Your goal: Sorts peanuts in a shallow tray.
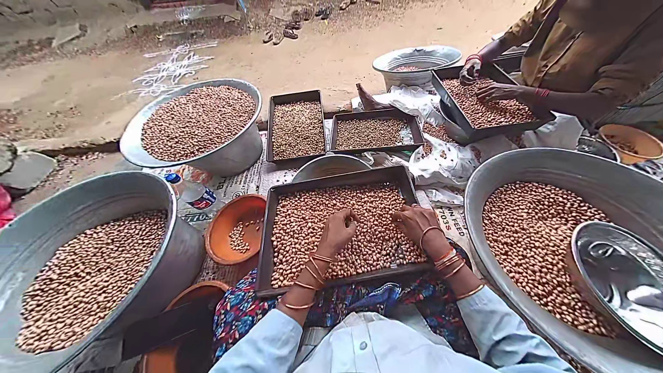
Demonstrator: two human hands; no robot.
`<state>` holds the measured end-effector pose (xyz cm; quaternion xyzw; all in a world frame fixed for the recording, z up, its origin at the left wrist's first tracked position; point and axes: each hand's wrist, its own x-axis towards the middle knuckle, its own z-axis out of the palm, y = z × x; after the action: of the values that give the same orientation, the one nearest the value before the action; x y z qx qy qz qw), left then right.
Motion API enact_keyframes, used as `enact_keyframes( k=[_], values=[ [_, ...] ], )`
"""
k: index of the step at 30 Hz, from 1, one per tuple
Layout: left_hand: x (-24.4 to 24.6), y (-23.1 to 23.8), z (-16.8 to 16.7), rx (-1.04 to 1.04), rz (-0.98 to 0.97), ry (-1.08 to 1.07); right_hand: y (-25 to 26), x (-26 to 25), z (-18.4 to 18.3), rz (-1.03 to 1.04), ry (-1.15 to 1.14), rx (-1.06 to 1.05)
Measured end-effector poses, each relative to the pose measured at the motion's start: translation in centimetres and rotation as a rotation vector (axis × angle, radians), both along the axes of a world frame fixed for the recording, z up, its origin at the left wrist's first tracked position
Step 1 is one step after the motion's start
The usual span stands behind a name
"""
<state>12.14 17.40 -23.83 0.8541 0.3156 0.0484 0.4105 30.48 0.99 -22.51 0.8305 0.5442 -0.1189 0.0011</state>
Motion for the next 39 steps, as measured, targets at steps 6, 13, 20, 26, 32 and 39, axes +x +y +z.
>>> enact_keyframes(
  k=[6, 13, 20, 26, 32, 39],
  values=[
    [1.4, -2.5, -0.7, 0.253, -0.206, 0.266, 0.1, -0.3, 0.1, 0.023, -0.018, -0.066],
    [0.6, -0.1, -0.5, -0.178, 0.011, -0.073, -0.1, -0.4, -0.4, 0.077, -0.04, -0.006],
    [2.0, -1.1, -2.0, -0.148, -0.092, -0.053, -0.2, -0.4, -0.5, 0.072, -0.056, -0.038],
    [2.0, -2.5, -2.4, 0.114, -0.159, -0.006, -0.4, -0.3, -2.2, 0.147, -0.139, 0.159],
    [-0.7, -0.6, -1.2, 0.086, -0.06, -0.055, -0.5, 0.1, -2.8, 0.16, -0.156, 0.192],
    [-10.5, 8.6, 3.1, 0.52, 0.55, 0.132, -1.0, 0.4, -2.0, 0.03, 0.034, 0.368]
  ],
)
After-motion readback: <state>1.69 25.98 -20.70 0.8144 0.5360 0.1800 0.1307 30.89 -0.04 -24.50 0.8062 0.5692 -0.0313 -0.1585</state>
